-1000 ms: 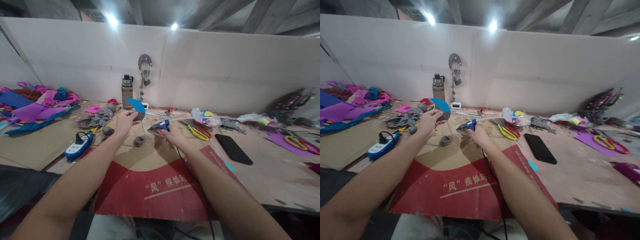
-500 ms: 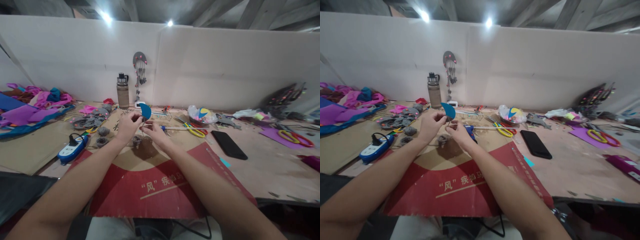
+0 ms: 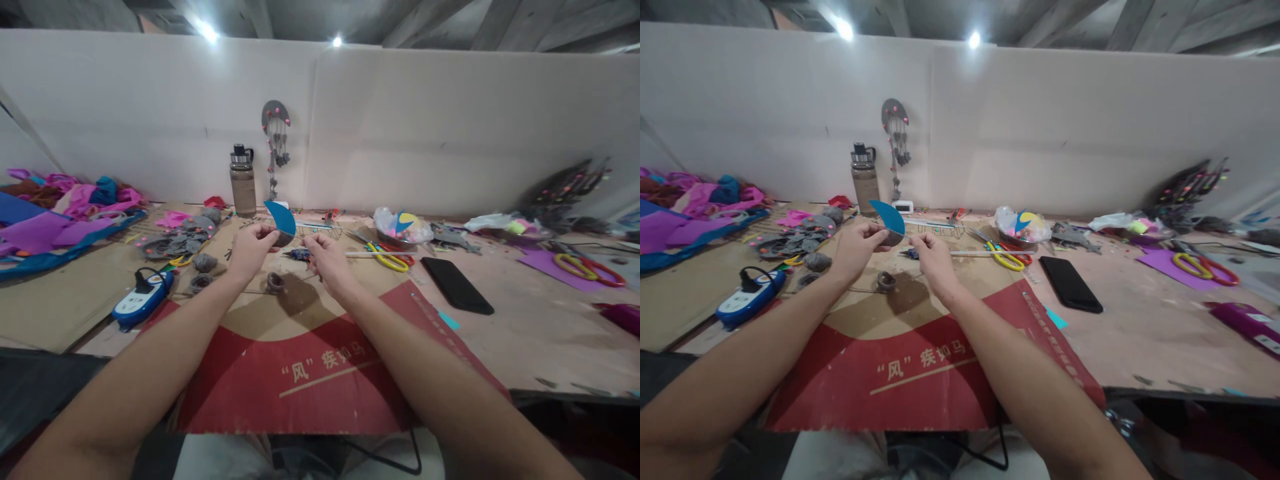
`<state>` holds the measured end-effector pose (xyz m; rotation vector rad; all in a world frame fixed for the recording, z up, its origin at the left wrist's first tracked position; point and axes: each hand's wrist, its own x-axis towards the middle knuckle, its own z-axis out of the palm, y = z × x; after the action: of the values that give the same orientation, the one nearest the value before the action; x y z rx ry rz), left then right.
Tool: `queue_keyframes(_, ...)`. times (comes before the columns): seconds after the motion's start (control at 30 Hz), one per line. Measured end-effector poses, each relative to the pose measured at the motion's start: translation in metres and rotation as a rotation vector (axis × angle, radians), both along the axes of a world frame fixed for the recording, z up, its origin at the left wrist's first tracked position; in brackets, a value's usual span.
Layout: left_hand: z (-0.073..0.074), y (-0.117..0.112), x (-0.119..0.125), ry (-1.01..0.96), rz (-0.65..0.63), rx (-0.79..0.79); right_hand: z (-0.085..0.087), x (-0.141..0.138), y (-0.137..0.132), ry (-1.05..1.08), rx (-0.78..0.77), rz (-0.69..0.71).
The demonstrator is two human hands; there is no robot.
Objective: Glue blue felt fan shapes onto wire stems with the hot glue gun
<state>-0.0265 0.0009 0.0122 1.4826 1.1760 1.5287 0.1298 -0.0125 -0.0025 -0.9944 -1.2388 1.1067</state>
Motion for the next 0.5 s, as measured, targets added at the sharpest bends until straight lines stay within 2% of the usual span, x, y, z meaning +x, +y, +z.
queue_keyframes(0.3,0.0022,-0.0027,0.0055,-0.129,-0.056,-0.102,-0.0028,0.0078,0.0038,-0.073,0.091,-0.089)
queue_keyframes(0.5,0.0001,-0.0004,0.0039,-0.176,-0.095,-0.12,-0.0067,0.0086,0.0069,-0.107,0.064,-0.099)
